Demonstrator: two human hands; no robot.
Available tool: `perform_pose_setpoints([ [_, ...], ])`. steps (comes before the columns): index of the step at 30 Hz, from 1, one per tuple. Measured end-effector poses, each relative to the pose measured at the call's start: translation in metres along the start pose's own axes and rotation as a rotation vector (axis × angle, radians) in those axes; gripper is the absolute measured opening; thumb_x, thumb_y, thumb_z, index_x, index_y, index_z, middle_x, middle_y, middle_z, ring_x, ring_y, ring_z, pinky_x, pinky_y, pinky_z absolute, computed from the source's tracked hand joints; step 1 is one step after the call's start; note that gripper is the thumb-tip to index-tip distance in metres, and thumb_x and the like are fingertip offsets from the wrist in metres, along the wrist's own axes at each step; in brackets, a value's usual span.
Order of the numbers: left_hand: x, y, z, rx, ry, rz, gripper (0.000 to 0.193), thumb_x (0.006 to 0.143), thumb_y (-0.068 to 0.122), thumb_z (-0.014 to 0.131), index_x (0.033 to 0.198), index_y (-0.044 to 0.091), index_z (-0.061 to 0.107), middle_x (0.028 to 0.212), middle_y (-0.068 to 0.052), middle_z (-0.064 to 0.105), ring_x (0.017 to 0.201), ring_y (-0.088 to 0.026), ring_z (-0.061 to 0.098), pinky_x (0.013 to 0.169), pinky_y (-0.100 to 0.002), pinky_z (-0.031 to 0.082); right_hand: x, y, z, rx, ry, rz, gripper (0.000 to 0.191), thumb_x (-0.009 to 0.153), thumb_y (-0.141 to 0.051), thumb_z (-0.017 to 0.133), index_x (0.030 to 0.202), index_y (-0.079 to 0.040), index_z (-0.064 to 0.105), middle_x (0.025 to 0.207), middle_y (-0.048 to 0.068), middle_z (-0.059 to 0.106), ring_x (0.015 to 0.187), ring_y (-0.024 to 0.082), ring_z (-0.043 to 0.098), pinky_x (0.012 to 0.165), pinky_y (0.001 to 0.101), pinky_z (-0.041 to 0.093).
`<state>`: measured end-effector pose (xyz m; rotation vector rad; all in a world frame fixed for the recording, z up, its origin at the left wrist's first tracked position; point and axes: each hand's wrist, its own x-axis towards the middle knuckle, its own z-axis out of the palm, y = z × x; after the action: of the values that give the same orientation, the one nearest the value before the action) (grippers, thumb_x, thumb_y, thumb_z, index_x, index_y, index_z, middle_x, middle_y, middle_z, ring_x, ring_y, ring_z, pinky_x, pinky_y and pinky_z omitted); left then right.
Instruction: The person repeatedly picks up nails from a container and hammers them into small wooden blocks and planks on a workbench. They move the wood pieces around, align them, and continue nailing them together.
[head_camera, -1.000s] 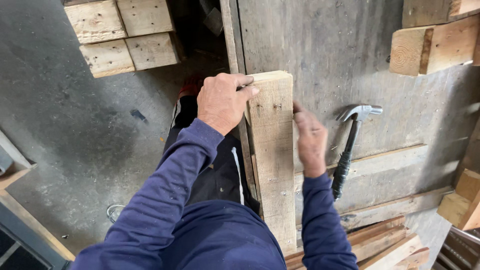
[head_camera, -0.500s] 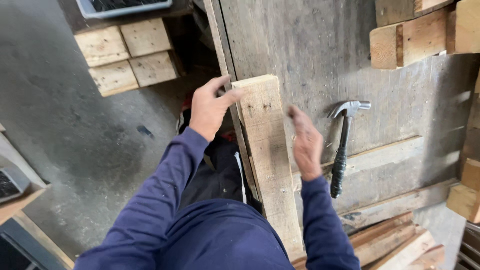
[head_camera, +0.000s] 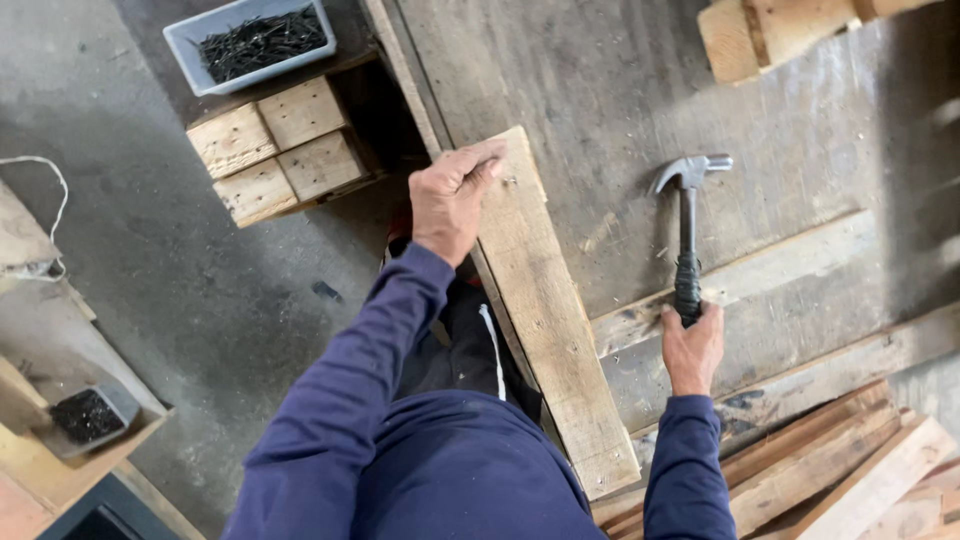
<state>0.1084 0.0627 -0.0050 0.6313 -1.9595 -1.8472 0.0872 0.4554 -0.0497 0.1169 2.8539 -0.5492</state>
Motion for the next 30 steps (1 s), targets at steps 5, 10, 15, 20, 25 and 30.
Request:
perform_pose_setpoints([
  [5, 0.021, -0.002, -0.033, 0.691, -0.266, 0.485, 0.018, 0.092, 0.004, 0.07, 0.109, 0.005, 0.076, 0.097, -0.011, 0.073, 0.095, -0.031, 0.065, 0.09, -0.039, 0.052, 0.007, -0.022, -0.026, 0.258, -0.071, 0.001, 0.051, 0.08, -0.013, 0.072, 0.126, 0.004, 0.057, 0.088, 0.013, 0.068, 0.076, 0.027, 0.066, 0.069, 0.0429, 0.053],
  [10, 0.036, 0.019, -0.047, 1.116, -0.547, 0.803, 0.015, 0.083, 0.01, 0.069, 0.098, 0.006, 0.072, 0.101, -0.01, 0.064, 0.103, -0.027, 0.057, 0.092, -0.036, 0.05, -0.041, -0.075, -0.049, 0.844, -0.195, 0.299, 0.03, 0.094, -0.014, 0.065, 0.117, 0.002, 0.053, 0.074, 0.014, 0.059, 0.054, 0.017, 0.055, 0.047, 0.0329, 0.046],
  [15, 0.049, 0.025, -0.027, 0.791, -0.389, 0.517, 0.008, 0.094, 0.012, 0.071, 0.094, 0.005, 0.067, 0.093, -0.015, 0.06, 0.087, -0.03, 0.058, 0.078, -0.039, 0.049, -0.157, -0.132, -0.023, 1.252, -0.118, -0.032, 0.028, 0.091, -0.012, 0.062, 0.114, -0.001, 0.052, 0.091, 0.011, 0.068, 0.075, 0.018, 0.069, 0.065, 0.0335, 0.06],
  [20, 0.052, -0.005, -0.014, 0.295, -0.342, 0.337, 0.01, 0.102, 0.009, 0.068, 0.109, 0.003, 0.064, 0.097, -0.013, 0.067, 0.086, -0.03, 0.066, 0.076, -0.038, 0.054, -0.228, -0.196, 0.033, 1.211, -0.144, 0.302, 0.028, 0.082, -0.004, 0.066, 0.108, -0.001, 0.058, 0.079, 0.006, 0.061, 0.06, 0.013, 0.059, 0.053, 0.0313, 0.052],
  [25, 0.053, -0.028, -0.028, 0.213, -0.396, 0.392, 0.011, 0.103, 0.01, 0.07, 0.11, 0.003, 0.067, 0.097, -0.01, 0.07, 0.084, -0.026, 0.068, 0.074, -0.036, 0.055, -0.244, -0.234, 0.067, 1.075, -0.172, 0.502, 0.019, 0.089, -0.01, 0.067, 0.104, -0.002, 0.058, 0.067, 0.003, 0.056, 0.052, 0.009, 0.053, 0.049, 0.0279, 0.046],
  [30, 0.053, -0.032, -0.032, 0.148, -0.398, 0.361, 0.011, 0.101, 0.011, 0.072, 0.109, 0.003, 0.07, 0.092, -0.009, 0.069, 0.079, -0.024, 0.068, 0.071, -0.033, 0.055, -0.235, -0.252, 0.076, 1.037, -0.147, 0.684, 0.02, 0.092, -0.019, 0.067, 0.103, -0.004, 0.058, 0.067, 0.0, 0.055, 0.048, 0.01, 0.051, 0.044, 0.0275, 0.043],
])
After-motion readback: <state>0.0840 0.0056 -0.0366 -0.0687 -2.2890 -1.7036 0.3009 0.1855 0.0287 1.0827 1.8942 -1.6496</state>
